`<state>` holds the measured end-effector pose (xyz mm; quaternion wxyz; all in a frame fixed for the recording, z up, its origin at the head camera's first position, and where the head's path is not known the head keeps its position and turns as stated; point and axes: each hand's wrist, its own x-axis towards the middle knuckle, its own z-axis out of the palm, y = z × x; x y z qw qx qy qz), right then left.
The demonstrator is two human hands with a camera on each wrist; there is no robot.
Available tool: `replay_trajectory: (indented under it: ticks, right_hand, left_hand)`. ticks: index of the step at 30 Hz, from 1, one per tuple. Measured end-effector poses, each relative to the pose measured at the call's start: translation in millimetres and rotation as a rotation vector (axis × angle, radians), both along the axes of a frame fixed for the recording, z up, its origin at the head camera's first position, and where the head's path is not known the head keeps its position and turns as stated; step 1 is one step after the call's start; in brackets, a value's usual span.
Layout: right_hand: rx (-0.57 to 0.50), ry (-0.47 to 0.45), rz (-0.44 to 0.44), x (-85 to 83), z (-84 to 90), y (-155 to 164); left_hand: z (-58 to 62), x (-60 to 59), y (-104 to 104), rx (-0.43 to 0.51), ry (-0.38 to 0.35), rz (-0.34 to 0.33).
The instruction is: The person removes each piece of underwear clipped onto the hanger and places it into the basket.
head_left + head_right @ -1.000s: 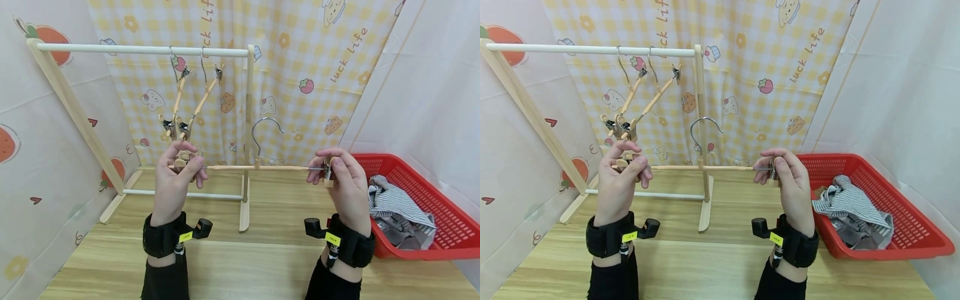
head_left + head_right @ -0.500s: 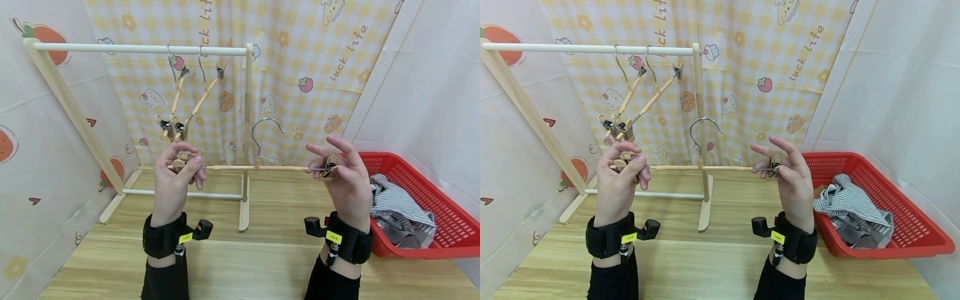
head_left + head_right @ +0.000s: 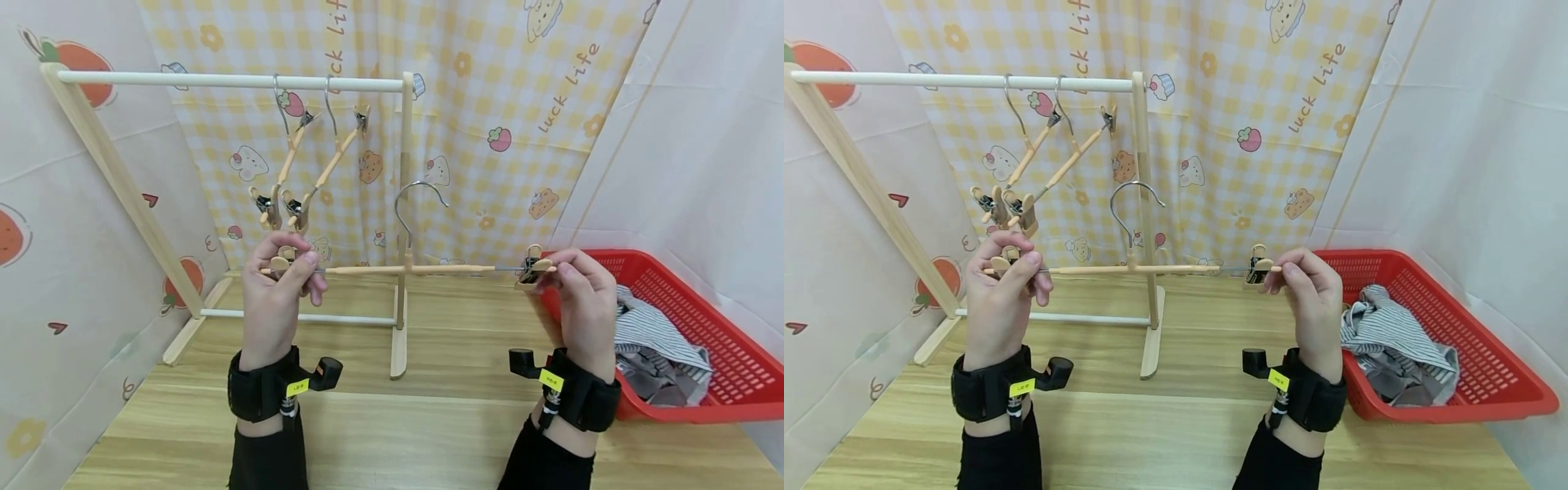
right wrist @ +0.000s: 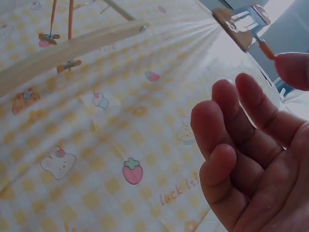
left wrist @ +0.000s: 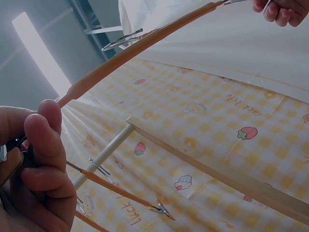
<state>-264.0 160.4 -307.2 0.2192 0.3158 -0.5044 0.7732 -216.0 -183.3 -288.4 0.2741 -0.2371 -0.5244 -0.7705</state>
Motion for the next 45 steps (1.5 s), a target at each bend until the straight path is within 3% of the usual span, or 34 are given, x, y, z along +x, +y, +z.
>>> replay_trajectory:
  ticks: [8, 15, 19, 32, 40, 45]
  right_hand:
    - [0.047, 0.013, -0.026, 4.0, -1.3, 5]
    - [0.033, 0.040, -0.015, 4.6, 0.0, 1]
    - [0.038, 0.041, -0.018, 5.3, -0.2, 0]
    - [0.102, 0.004, -0.061, 5.6, 1.9, -2]
    - [0.158, -0.062, -0.139, 1.2, 0.8, -4]
    - [0.199, -0.081, -0.129, -3.9, -1.4, -6]
  left_hand:
    - [0.4, -1.5, 0, -0.018, 0.026, 0.018]
    - [-1.7, -2.7, 0, 0.014, 0.109, -0.020]
    - [-2.9, -3.6, -1, 0.030, 0.141, -0.002]
    - [1.3, 3.5, -6, 0.143, 0.215, 0.132]
    - [5.1, 9.4, -7, 0.306, 0.320, 0.263]
    - [9.7, 16.0, -5, 0.420, 0.373, 0.377]
